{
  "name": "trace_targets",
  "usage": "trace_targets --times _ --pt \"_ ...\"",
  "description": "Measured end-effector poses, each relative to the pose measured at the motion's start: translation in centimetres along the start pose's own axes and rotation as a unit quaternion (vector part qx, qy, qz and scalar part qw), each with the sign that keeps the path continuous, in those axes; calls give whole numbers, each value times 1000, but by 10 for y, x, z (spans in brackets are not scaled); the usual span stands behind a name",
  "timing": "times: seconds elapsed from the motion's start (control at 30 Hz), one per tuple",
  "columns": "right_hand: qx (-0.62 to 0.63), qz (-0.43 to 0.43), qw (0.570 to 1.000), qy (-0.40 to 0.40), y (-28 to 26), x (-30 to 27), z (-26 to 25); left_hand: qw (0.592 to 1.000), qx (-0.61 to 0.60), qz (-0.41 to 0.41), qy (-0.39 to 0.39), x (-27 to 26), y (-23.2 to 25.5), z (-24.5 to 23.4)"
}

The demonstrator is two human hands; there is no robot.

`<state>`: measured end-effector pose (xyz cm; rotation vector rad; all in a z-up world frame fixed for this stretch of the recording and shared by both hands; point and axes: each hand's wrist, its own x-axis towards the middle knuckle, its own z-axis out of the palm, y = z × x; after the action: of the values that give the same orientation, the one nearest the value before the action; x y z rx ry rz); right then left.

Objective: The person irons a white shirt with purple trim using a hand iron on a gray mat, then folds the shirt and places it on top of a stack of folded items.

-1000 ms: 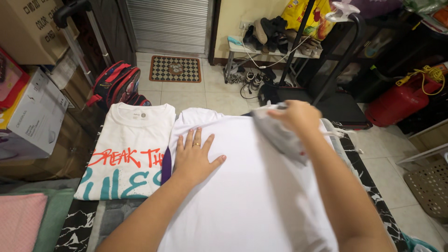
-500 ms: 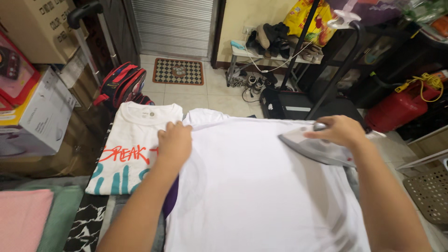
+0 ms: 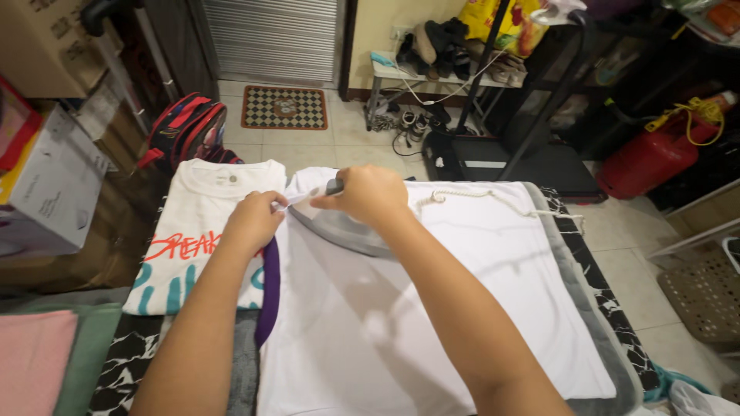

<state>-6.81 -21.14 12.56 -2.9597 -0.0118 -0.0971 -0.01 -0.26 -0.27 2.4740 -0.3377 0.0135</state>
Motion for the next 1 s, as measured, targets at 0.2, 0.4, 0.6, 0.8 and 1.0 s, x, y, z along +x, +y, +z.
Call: trace_targets --times 0.2,0.4,0.6,0.8,1.0 --pt "2 91 994 -67 69 -38 -16 1000 4 -6 18 -11 7 -3" --pt "-60 237 964 -103 215 -114 -46 999 28 -8 18 -7 11 -4" --pt "-85 301 948 -64 282 -165 -66 997 74 1 31 -18 21 -5" --pt "-75 193 971 -122 206 -143 -60 991 124 34 25 -63 57 -36" --pt "-16 -134 988 -78 67 -114 -28 986 15 160 43 -137 71 -9"
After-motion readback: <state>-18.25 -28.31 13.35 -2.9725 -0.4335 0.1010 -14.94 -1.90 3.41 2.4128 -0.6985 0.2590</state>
